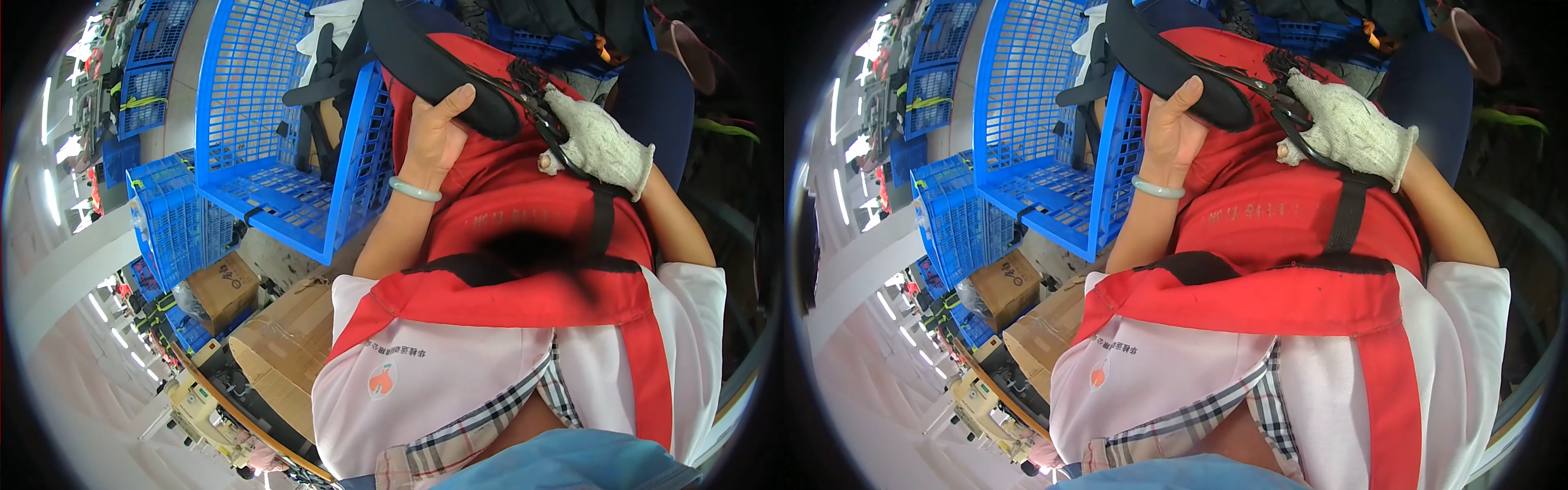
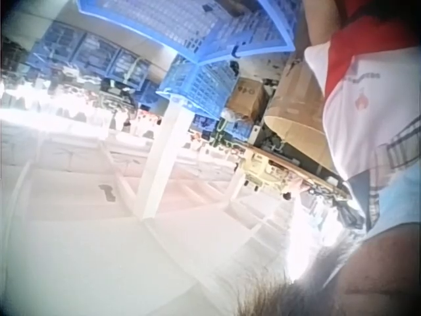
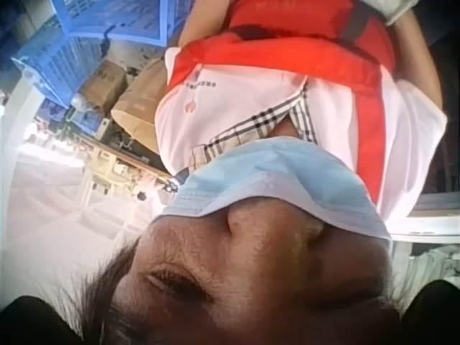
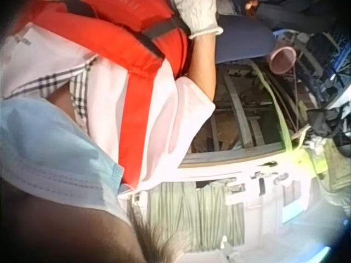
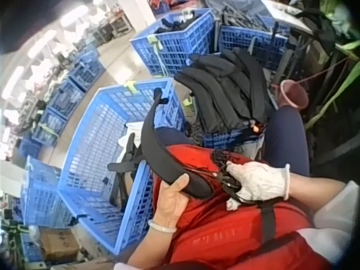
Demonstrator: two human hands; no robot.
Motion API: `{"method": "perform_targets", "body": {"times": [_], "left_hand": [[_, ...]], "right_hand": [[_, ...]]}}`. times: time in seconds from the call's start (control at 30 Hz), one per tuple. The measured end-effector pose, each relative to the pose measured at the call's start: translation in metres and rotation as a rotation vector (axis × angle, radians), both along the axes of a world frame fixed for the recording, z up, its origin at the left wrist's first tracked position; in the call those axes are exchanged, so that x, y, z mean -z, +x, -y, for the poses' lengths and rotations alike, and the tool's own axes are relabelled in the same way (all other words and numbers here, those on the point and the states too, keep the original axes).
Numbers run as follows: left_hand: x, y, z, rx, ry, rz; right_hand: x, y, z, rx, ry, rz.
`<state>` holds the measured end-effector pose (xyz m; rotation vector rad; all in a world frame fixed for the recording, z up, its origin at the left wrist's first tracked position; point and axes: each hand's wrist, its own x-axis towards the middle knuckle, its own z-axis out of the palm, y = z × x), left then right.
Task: Trimming excess material from black fabric straps using scissors.
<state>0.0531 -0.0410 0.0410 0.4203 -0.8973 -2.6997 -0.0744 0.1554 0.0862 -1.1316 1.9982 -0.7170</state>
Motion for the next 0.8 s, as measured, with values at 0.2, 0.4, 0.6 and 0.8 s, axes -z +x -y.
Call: {"method": "perform_targets", "body": {"times": [0.2, 0.4, 0.6, 0.8], "left_hand": [[-0.005, -0.001, -0.009, -0.014, -0.089, -0.004], [-0.003, 0.000, -0.008, -0.025, -0.063, -0.004], [0.000, 0.004, -0.008, -0.029, -0.035, 0.012], [0.005, 0.007, 0.010, 0.031, -0.082, -0.053]], "right_hand": [[-0.002, 0.003, 0.006, 0.001, 0.064, -0.112], [0.002, 0.003, 0.009, 0.005, 0.001, -0.038], [0.012, 0.004, 0.008, 0.108, -0.019, 0.089], [0.002, 0.002, 0.004, -0.073, -0.056, -0.190]]}}
